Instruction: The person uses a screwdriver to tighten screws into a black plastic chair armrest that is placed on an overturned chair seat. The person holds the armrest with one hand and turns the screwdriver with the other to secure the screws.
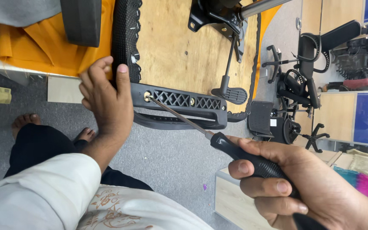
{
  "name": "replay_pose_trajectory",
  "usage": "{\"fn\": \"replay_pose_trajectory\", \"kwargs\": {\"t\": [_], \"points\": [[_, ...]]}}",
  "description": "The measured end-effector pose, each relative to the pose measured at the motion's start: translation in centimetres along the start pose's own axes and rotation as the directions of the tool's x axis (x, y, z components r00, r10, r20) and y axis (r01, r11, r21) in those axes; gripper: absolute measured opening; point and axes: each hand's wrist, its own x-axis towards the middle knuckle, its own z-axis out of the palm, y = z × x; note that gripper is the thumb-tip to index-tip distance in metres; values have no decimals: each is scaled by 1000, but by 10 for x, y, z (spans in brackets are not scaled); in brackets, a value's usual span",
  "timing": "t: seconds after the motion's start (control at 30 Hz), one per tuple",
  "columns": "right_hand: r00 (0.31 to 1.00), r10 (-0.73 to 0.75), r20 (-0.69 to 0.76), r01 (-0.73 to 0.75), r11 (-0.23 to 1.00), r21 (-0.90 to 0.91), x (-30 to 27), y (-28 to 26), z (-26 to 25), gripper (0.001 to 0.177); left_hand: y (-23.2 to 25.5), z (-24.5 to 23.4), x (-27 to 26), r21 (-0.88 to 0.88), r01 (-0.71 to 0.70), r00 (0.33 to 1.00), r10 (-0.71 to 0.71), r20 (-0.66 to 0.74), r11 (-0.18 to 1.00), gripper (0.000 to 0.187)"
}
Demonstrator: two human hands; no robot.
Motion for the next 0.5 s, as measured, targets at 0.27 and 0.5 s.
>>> {"fn": "replay_pose_trajectory", "kwargs": {"t": [0.27, 0.5], "points": [[998, -46, 35, 51, 985, -164, 3, 2, 10, 37, 45, -44, -19, -126, -769, 564, 758, 327, 627, 35], [959, -208, -193, 156, 955, -254, -1, -3, 6, 31, 61, -44, -20, -426, -714, 469, 831, 299, 556, 37]]}}
